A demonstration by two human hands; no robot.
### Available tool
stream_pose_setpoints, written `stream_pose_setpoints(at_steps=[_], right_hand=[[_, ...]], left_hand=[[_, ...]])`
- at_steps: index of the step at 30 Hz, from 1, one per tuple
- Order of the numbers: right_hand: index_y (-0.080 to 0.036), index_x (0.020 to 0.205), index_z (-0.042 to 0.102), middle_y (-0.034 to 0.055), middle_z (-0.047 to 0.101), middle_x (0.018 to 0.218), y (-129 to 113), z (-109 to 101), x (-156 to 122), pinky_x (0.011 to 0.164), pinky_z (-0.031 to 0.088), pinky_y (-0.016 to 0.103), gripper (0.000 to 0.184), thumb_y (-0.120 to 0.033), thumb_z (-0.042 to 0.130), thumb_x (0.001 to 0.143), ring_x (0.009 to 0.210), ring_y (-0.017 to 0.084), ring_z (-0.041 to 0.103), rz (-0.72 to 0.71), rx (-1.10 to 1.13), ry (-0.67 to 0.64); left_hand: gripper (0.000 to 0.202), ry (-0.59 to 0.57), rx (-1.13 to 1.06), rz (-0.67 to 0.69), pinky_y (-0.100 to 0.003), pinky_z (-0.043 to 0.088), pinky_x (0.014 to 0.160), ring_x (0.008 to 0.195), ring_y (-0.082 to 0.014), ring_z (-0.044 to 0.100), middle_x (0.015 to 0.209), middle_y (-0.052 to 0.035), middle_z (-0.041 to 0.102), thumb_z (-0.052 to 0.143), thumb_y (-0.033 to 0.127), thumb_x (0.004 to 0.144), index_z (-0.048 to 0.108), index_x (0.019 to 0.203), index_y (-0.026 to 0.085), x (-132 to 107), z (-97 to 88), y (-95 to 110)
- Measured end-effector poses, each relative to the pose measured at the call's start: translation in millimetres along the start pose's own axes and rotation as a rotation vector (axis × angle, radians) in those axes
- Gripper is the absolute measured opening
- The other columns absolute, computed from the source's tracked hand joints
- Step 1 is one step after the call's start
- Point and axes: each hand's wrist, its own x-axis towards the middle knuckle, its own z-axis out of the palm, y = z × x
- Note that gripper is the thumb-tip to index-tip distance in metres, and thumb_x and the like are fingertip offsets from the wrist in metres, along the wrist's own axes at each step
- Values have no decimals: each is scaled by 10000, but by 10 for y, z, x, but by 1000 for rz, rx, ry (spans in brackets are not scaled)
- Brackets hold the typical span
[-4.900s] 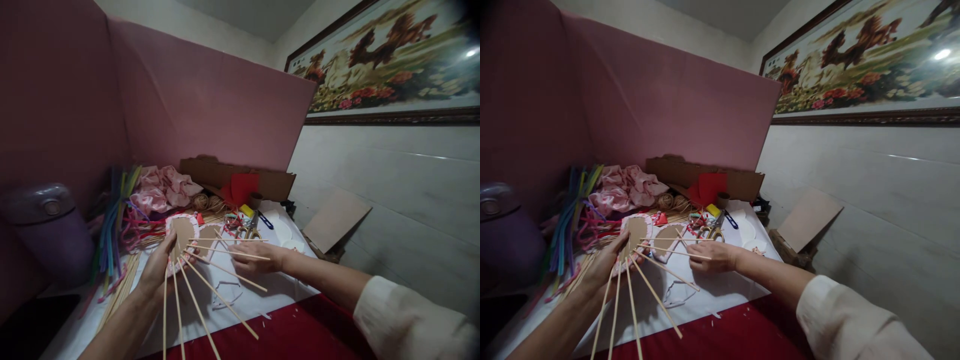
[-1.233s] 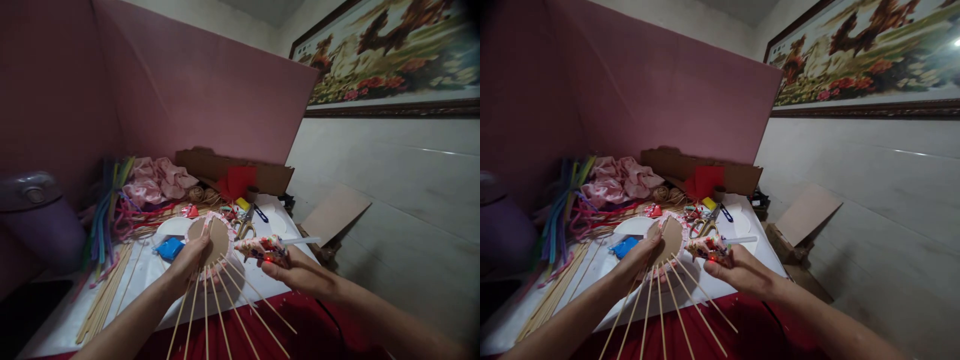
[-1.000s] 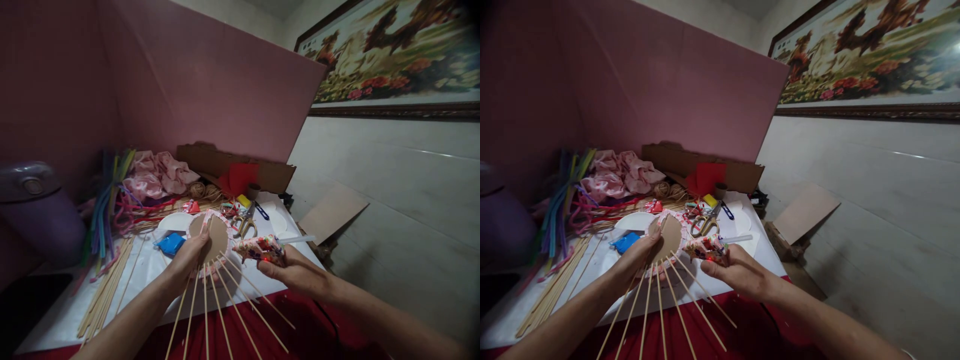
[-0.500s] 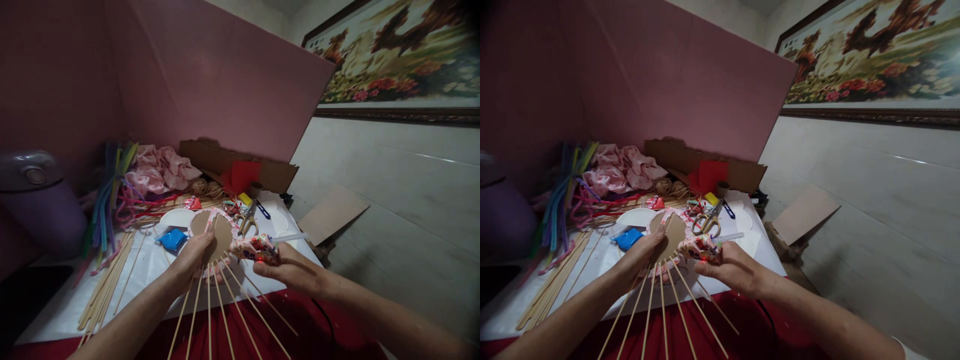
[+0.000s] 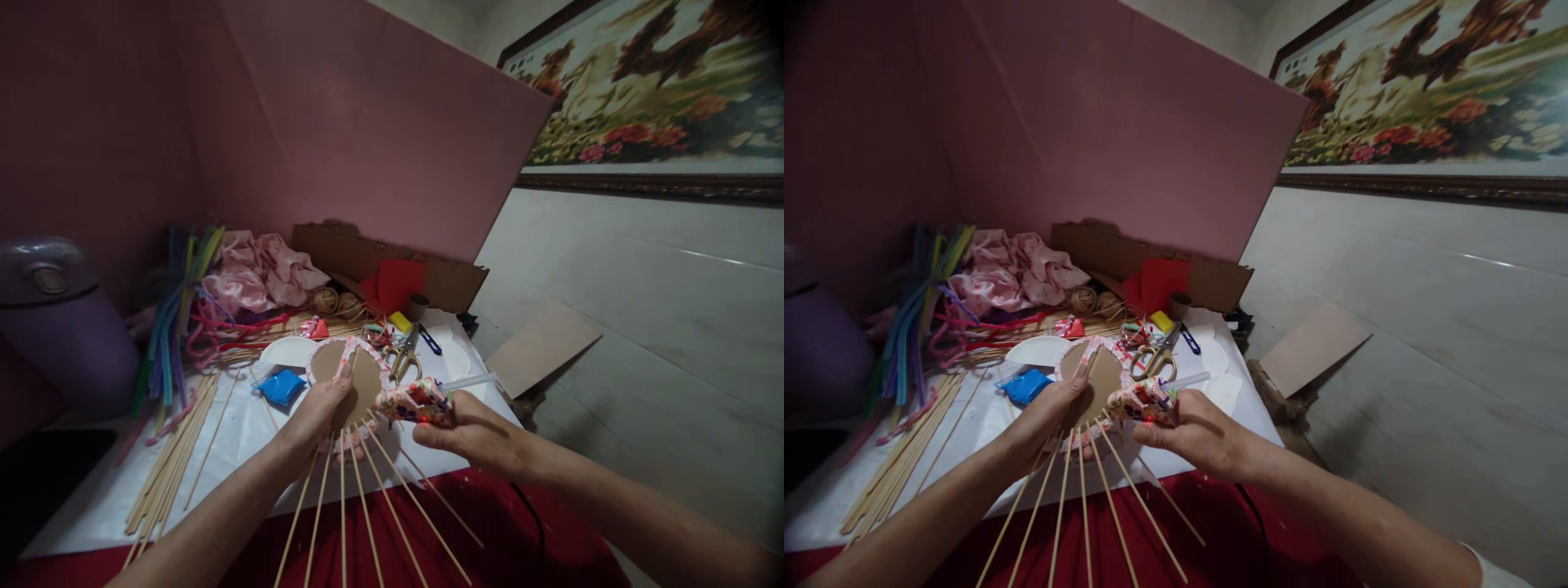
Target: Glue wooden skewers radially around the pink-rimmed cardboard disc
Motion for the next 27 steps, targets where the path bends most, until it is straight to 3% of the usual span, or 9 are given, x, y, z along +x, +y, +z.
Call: stream_pose_setpoints(at_steps=[7, 13, 19, 27], right_hand=[[-176, 918, 564, 9, 519, 821, -28, 2, -10, 691, 362, 256, 294, -403, 489, 747, 736, 139, 441, 22, -36, 15], [-156, 895, 577, 14, 524, 732, -22, -1, -15, 679, 369, 269, 318, -418, 494, 735, 729, 153, 444, 19, -50, 10], [-192, 941, 552, 7, 521, 854, -79, -4, -4, 720, 350, 256, 266, -373, 475, 762, 782, 144, 441, -39, -27, -6], [-159, 771, 549, -15, 446, 645, -26, -26, -20, 576, 329, 222, 269, -419, 490, 741, 584, 98, 357, 53, -75, 35]], left_hand=[[381, 31, -14, -8, -283, 451, 357, 508, -208, 589, 684, -105, 629, 513, 424, 676, 576, 925, 143, 11, -10, -32], [423, 29, -22, -14, -285, 447, 341, 468, -208, 584, 656, -104, 632, 520, 438, 664, 565, 954, 134, 2, -5, -26], [431, 12, 26, -13, -279, 454, 361, 468, -181, 568, 661, -85, 624, 470, 467, 691, 542, 998, 173, 3, -4, -24], [437, 30, 55, -12, -246, 418, 321, 404, -160, 537, 615, -80, 609, 480, 463, 684, 545, 987, 154, -21, 34, 7]])
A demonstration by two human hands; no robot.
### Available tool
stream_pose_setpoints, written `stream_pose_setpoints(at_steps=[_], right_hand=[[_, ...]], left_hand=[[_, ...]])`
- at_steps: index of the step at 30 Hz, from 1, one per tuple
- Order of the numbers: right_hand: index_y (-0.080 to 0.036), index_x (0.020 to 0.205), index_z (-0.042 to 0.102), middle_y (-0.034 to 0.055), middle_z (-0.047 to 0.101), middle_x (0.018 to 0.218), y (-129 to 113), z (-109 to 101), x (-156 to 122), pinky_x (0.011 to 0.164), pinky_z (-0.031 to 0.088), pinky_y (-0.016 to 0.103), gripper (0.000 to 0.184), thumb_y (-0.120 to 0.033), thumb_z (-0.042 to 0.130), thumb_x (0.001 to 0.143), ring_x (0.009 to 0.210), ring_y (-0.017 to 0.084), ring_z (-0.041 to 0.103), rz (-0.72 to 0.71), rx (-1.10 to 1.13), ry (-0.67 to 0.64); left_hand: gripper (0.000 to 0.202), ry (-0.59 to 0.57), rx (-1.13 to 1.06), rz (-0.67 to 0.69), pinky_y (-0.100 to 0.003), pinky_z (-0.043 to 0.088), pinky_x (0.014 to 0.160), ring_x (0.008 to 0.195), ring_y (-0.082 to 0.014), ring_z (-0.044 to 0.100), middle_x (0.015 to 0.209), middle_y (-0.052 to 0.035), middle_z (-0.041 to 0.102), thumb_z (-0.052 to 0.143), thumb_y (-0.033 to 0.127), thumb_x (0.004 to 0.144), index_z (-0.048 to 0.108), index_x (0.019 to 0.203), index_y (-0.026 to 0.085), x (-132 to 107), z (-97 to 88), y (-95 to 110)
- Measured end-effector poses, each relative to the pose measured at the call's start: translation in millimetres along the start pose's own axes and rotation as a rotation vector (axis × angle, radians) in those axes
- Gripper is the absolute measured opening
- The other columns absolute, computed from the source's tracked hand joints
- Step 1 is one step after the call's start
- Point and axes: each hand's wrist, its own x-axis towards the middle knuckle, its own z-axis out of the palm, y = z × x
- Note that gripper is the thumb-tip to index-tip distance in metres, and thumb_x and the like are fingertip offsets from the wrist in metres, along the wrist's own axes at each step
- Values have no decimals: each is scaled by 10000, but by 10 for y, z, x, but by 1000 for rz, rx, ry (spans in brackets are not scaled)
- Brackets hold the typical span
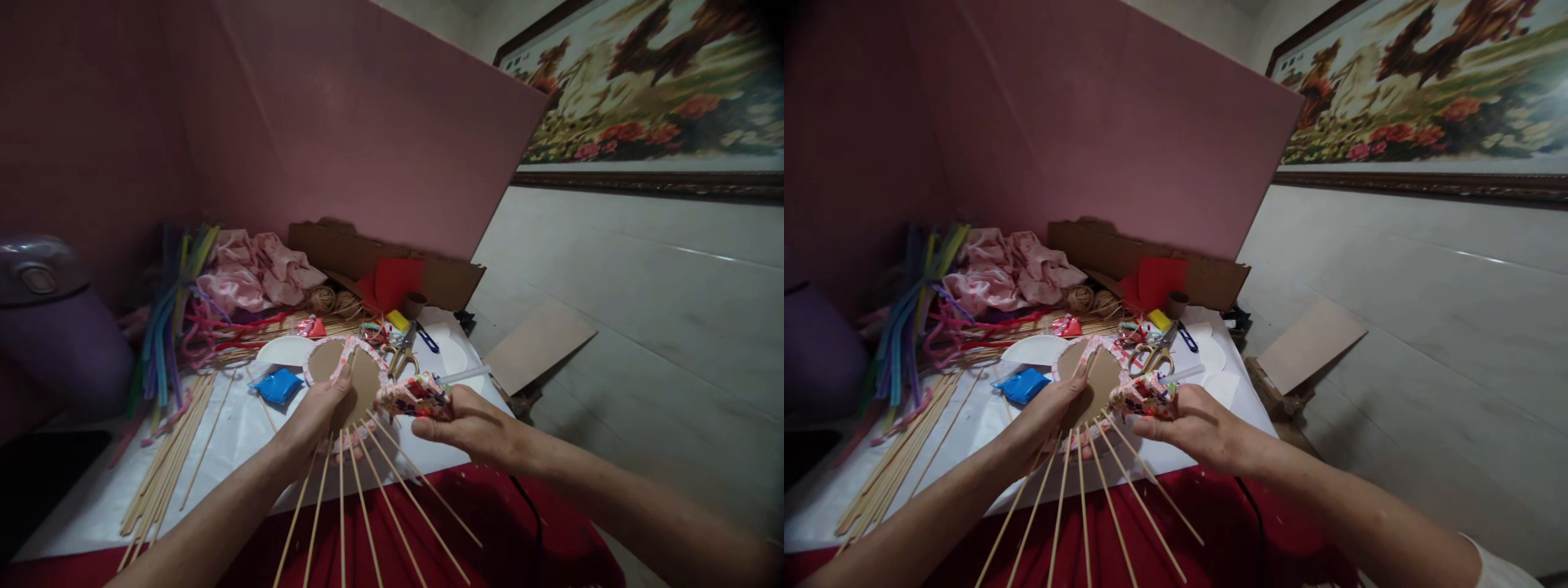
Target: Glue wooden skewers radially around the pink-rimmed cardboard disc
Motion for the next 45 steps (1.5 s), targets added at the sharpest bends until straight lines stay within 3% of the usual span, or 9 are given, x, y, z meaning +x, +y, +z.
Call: stream_pose_setpoints(at_steps=[8, 14, 24, 30, 37, 41, 45], right_hand=[[-175, 853, 551, -9, 495, 773, -13, -8, 13, 631, 334, 216, 250, -394, 478, 757, 674, 110, 407, -35, 41, -14], [-141, 815, 549, -17, 430, 612, 67, -20, 14, 538, 317, 222, 330, -452, 473, 737, 565, 101, 365, 47, -29, 31], [-143, 714, 507, -39, 345, 557, 74, -28, 22, 473, 260, 209, 305, -446, 479, 732, 506, 76, 278, 75, -48, 51], [-147, 655, 472, -43, 325, 553, 64, -26, 18, 463, 247, 205, 310, -449, 481, 728, 499, 70, 259, 76, -39, 54], [-161, 572, 392, -58, 284, 493, 69, -20, 21, 401, 214, 190, 355, -471, 479, 721, 448, 55, 240, 130, -52, 89], [-166, 532, 350, -67, 264, 445, 70, -19, 16, 336, 189, 176, 420, -534, 446, 710, 376, 39, 234, 219, -66, 120], [-157, 584, 409, -65, 308, 439, 70, -37, -14, 314, 207, 167, 400, -537, 456, 700, 350, 37, 275, 227, -34, 111]], left_hand=[[508, 73, 111, -43, -203, 323, 263, 330, -143, 507, 557, -75, 604, 434, 555, 660, 572, 914, 137, -35, 82, 65], [566, 77, 125, -45, -219, 359, 292, 327, -141, 507, 533, -58, 594, 379, 603, 657, 568, 919, 138, -42, 92, 63], [526, 90, 101, -52, -221, 371, 296, 342, -136, 504, 519, -44, 590, 425, 569, 659, 558, 943, 147, -29, 69, 25], [566, -9, 73, -21, -234, 397, 321, 389, -149, 536, 592, -51, 610, 418, 590, 649, 527, 1012, 169, 13, -7, -46], [543, 107, 130, -81, -203, 335, 263, 314, -136, 498, 503, -42, 590, 424, 572, 658, 538, 985, 154, -44, 104, 56], [556, 101, 109, -69, -218, 364, 278, 316, -140, 499, 490, -48, 580, 393, 581, 670, 551, 960, 133, -29, 111, 56], [553, 99, 66, -59, -230, 381, 288, 329, -138, 502, 531, -60, 596, 417, 572, 663, 553, 965, 129, -20, 85, 55]])
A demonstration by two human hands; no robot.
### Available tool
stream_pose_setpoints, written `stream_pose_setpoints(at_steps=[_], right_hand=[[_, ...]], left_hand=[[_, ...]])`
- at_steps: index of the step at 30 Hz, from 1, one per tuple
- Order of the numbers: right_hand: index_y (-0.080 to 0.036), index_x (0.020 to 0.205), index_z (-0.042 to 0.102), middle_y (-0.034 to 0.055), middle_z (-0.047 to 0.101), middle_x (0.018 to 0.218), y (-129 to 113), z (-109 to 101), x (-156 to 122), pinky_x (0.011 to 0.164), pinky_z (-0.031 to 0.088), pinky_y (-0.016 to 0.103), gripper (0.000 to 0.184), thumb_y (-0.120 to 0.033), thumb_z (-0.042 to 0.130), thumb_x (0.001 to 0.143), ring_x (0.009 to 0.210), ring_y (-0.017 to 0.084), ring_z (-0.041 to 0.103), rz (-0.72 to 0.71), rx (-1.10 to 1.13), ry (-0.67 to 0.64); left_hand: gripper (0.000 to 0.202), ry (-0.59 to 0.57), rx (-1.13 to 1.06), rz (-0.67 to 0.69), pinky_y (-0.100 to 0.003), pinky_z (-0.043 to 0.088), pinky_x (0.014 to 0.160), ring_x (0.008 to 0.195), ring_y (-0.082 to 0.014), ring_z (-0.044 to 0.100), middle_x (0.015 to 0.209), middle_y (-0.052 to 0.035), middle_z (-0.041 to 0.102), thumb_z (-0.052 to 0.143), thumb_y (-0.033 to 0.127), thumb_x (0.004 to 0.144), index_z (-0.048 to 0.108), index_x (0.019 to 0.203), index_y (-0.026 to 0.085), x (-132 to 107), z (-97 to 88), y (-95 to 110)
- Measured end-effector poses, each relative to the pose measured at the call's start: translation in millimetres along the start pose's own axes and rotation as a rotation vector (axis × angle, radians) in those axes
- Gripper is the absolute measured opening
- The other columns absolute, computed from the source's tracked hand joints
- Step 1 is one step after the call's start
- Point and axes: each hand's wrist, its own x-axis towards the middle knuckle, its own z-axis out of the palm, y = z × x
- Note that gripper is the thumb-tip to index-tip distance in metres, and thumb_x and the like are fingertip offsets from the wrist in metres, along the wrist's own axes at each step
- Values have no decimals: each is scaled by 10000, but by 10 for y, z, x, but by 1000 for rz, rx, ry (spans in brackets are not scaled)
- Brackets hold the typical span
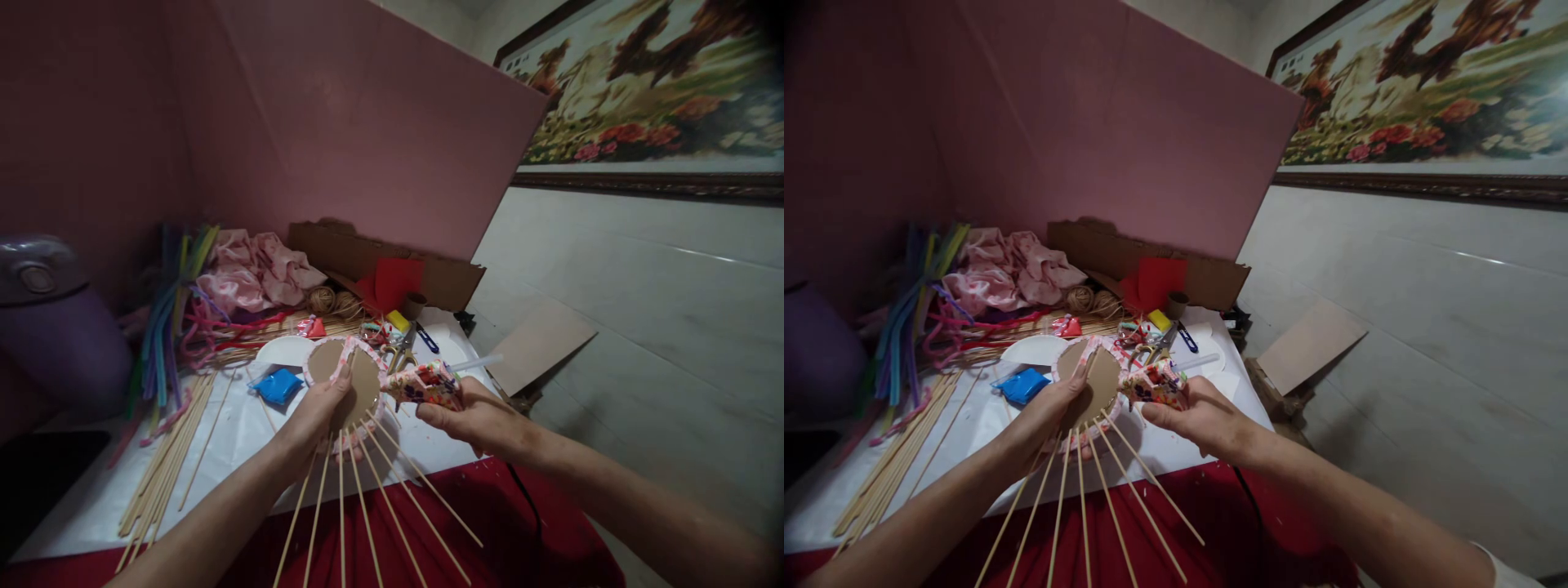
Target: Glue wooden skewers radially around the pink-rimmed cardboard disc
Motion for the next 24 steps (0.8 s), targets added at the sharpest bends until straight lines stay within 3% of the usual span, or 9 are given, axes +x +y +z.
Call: stream_pose_setpoints(at_steps=[4, 8, 14, 24], right_hand=[[-145, 659, 460, -66, 326, 459, -1, -26, -20, 324, 209, 170, 347, -487, 514, 681, 366, 39, 279, 31, 58, -65], [-140, 789, 502, -56, 328, 540, -29, -15, -27, 405, 219, 188, 258, -374, 547, 692, 459, 53, 259, -52, 113, -127], [-145, 636, 429, -60, 241, 523, 16, 42, -30, 426, 170, 220, 333, -461, 506, 706, 482, 66, 192, -66, 40, -131], [-139, 721, 549, -26, 412, 543, 64, 50, -5, 527, 324, 229, 322, -459, 522, 698, 544, 103, 367, -128, 58, -123]], left_hand=[[541, 24, -9, -52, -237, 381, 284, 331, -151, 514, 553, -82, 619, 456, 554, 651, 564, 943, 112, 4, -11, 46], [548, 27, 3, -124, -254, 383, 285, 362, -179, 545, 623, -108, 646, 471, 564, 633, 572, 938, 120, 50, -36, 59], [548, -1, 3, -125, -269, 403, 305, 365, -188, 551, 600, -103, 641, 493, 547, 628, 564, 962, 118, 89, -71, 30], [474, -10, -23, -47, -251, 427, 332, 368, -144, 532, 595, -78, 626, 491, 495, 665, 571, 937, 114, -15, -17, 67]])
